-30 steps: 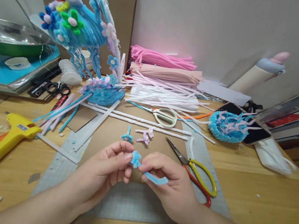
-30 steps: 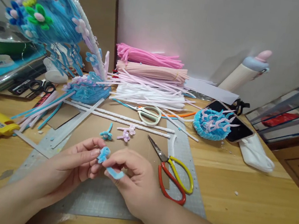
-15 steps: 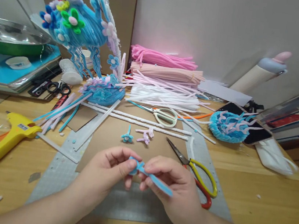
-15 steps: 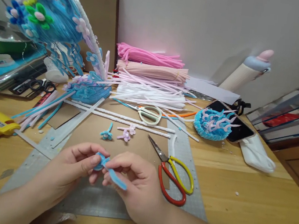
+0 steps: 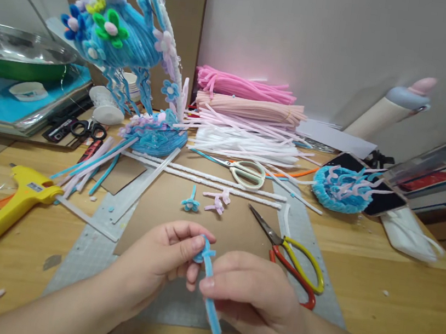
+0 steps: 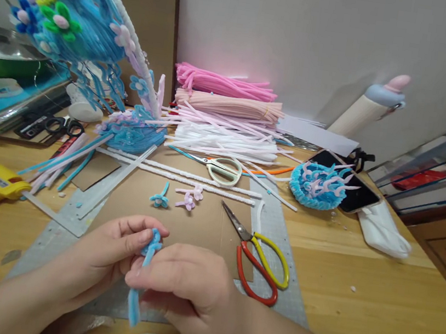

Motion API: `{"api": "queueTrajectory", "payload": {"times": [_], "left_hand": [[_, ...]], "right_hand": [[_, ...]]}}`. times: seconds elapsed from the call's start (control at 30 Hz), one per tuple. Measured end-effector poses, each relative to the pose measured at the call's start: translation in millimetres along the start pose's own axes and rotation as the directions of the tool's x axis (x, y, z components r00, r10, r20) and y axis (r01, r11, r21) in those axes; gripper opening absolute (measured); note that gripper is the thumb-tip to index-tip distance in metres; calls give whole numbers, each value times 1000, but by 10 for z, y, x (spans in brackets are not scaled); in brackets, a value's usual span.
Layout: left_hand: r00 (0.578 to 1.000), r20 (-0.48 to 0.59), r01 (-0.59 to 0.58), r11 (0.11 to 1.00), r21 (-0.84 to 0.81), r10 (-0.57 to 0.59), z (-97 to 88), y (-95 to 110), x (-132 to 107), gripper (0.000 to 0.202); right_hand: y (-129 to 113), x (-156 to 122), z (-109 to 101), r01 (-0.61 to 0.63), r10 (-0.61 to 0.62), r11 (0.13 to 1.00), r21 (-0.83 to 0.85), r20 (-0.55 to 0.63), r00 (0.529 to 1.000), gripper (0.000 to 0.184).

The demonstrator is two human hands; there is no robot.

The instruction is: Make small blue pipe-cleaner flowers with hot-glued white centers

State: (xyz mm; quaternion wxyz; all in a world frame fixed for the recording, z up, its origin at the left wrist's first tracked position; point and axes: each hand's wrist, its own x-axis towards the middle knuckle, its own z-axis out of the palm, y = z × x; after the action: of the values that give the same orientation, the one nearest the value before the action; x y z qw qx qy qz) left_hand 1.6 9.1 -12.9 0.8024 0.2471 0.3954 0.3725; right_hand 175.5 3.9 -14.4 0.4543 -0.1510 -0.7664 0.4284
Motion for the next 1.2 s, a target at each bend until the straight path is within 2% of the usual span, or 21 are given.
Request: {"api": "queueTrajectory", "payload": {"times": [0.17,0.3,0.37,0.43,0.5,0.57,0.63,0.7,0.77,0.83,0.9,1.0,1.1,1.2], "left_hand": [[1000,26,-14,999,-52,15,-27,2,-8,17],[997,60,-35,996,-85,40,-31,14,-13,20],[997,60,-36,996,-85,42,-25,18,-11,19],[998,37,-48,997,-56,51,-16,18,-7,20],[997,-5,-80,997,9,80,-8,17,-3,24],[992,-41,-117,990,79,120,-6,15,0,28],[987,-60,-143,983,117,150,-8,12,2,28],[984,-64,-156,980,124,165,-13,9,3,27],[984,-60,-158,980,119,166,-18,7,2,26],[985,-59,-155,981,113,162,-23,5,0,25],[984,-61,-159,980,117,167,-27,-1,0,25],[977,-70,-189,971,144,200,-32,-12,7,23],[963,-90,-230,949,215,254,-34,-17,10,17],[931,-79,-310,885,348,357,-30,-12,-15,13]], "right_hand": [[18,-24,-19,57,-56,993,-102,7,998,24],[3,-43,-18,39,-40,997,-60,-22,999,23],[-7,-50,0,-31,33,999,29,-55,998,26],[-3,-49,26,-174,207,958,230,-130,970,20],[21,-37,50,-299,425,822,484,-173,888,7],[60,-20,64,-353,578,656,667,-143,803,12],[97,-12,70,-387,655,501,774,-47,755,20],[122,-13,74,-417,684,345,841,79,725,25],[128,-18,80,-437,689,246,865,161,707,26],[123,-20,85,-441,704,239,865,158,692,27],[116,-19,85,-446,721,271,853,128,681,27],[113,-19,75,-478,714,317,819,126,689,29],[105,-10,54,-530,707,376,760,134,694,28],[81,17,29,-579,737,410,704,118,665,24]]}}
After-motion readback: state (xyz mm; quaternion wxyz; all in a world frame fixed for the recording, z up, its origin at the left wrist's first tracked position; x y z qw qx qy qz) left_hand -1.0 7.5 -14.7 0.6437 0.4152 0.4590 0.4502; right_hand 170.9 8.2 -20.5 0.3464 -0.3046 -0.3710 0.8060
